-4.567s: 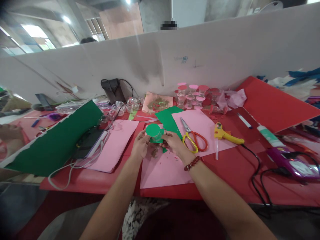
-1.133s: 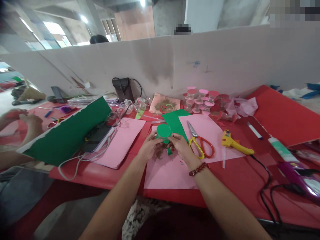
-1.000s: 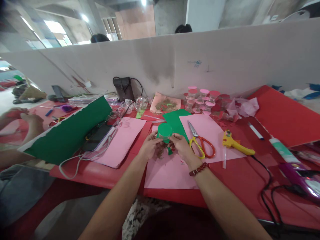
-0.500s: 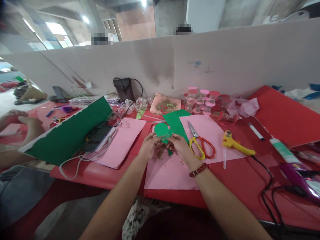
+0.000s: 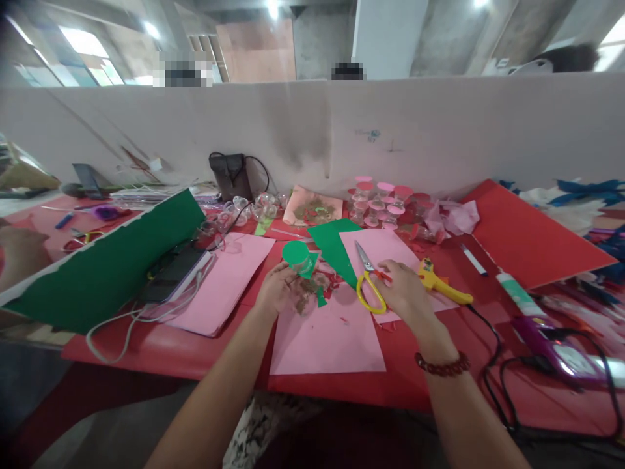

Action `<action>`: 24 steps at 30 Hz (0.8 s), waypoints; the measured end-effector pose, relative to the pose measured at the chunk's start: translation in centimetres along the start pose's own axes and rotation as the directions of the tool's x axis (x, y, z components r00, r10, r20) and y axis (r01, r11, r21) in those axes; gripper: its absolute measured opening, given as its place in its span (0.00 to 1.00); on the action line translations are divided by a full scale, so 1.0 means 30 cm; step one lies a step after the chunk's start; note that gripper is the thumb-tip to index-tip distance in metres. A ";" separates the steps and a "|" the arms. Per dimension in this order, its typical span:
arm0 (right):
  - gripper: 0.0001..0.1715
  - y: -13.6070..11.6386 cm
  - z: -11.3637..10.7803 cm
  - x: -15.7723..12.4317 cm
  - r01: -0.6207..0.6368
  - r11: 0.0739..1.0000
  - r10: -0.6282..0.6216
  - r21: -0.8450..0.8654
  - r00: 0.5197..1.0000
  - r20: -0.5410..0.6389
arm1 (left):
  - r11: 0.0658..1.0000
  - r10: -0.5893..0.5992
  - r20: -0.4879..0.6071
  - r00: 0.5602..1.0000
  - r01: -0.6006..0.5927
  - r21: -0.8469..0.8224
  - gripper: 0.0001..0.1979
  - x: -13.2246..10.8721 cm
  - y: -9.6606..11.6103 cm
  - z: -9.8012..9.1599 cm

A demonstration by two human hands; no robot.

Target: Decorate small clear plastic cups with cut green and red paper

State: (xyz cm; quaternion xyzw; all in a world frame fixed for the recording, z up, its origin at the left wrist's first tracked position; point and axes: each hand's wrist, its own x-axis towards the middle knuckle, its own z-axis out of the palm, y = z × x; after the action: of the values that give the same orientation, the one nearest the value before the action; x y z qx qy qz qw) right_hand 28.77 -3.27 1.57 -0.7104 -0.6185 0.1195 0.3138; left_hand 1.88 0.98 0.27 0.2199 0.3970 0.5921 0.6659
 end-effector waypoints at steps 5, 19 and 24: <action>0.17 0.107 -0.002 -0.047 0.053 0.980 -0.010 -0.191 0.976 0.216 | 1.000 0.005 0.001 1.000 -0.005 -0.010 0.12 0.006 -0.003 -0.012; 0.33 0.054 0.026 0.014 -0.233 0.968 0.214 0.097 0.961 0.173 | 0.997 0.020 -0.040 0.999 -0.023 -0.069 0.14 0.032 -0.006 -0.043; 0.46 -0.096 0.035 -0.006 -0.033 0.846 -0.050 0.533 0.989 0.141 | 0.998 0.014 -0.021 1.000 -0.015 -0.066 0.12 0.028 -0.005 -0.039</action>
State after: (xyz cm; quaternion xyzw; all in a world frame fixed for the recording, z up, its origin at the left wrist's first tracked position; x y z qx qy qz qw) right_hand 25.85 -3.03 2.42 -0.5814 -0.5858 0.3380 0.4522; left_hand 1.03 1.55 -0.76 0.1944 0.3825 0.6120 0.6643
